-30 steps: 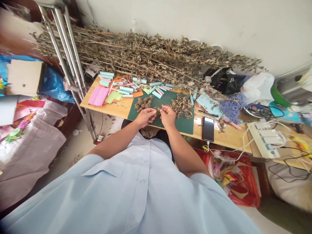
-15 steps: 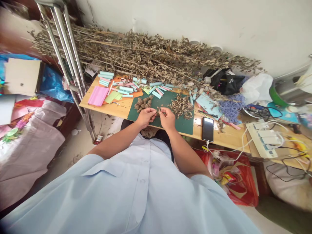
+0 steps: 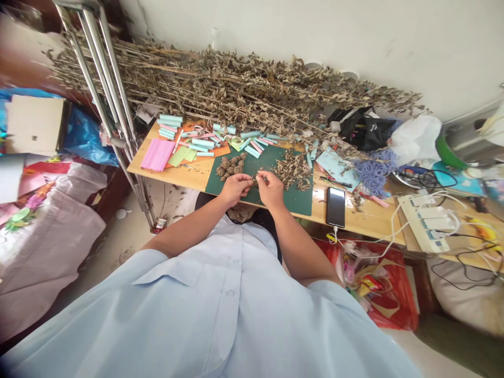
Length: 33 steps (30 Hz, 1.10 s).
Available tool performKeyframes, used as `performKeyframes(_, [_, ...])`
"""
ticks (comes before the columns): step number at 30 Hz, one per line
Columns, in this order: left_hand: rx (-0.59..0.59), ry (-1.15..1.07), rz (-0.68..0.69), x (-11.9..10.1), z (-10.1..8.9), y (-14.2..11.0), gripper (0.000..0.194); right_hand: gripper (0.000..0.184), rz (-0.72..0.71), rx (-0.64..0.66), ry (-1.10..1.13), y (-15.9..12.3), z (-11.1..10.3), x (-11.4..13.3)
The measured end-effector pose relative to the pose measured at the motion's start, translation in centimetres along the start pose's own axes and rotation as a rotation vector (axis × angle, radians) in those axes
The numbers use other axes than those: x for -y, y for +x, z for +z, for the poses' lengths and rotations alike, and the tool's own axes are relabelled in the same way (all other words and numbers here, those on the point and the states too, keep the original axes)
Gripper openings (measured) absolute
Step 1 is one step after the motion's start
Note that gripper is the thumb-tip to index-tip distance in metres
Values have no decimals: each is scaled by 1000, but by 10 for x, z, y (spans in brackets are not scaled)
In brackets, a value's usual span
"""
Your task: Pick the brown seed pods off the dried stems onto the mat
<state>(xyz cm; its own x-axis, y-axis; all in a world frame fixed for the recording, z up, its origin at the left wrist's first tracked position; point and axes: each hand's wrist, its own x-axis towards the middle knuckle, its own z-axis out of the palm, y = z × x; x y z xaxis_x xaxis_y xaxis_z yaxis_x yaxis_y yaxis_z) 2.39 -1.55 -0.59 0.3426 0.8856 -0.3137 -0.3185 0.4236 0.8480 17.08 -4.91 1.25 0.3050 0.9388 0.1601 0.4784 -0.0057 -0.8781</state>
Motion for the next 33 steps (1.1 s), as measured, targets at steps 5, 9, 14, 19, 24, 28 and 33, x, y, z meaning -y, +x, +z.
performKeyframes(5, [-8, 68, 12, 2, -1, 0, 24, 36, -61, 134, 4, 4, 1, -1])
performKeyframes(9, [11, 131, 32, -1, 1, -4, 19, 36, -85, 143, -48, 6, 1, -4])
performKeyframes(14, [46, 174, 14, -6, 3, -6, 12, 41, -74, 186, 24, 7, 1, -6])
performKeyframes(19, [81, 133, -41, -6, 0, -3, 13, 42, -10, 180, 151, 10, 6, -4])
performKeyframes(24, [106, 142, -58, -7, -2, -3, 15, 42, 34, 169, 240, 12, 15, -3])
performKeyframes(28, [132, 128, -62, -8, -3, -3, 17, 43, 96, 151, 276, 13, 20, -1])
performKeyframes(33, [158, 126, -73, -10, -4, -3, 19, 44, 139, 145, 269, 13, 19, 4])
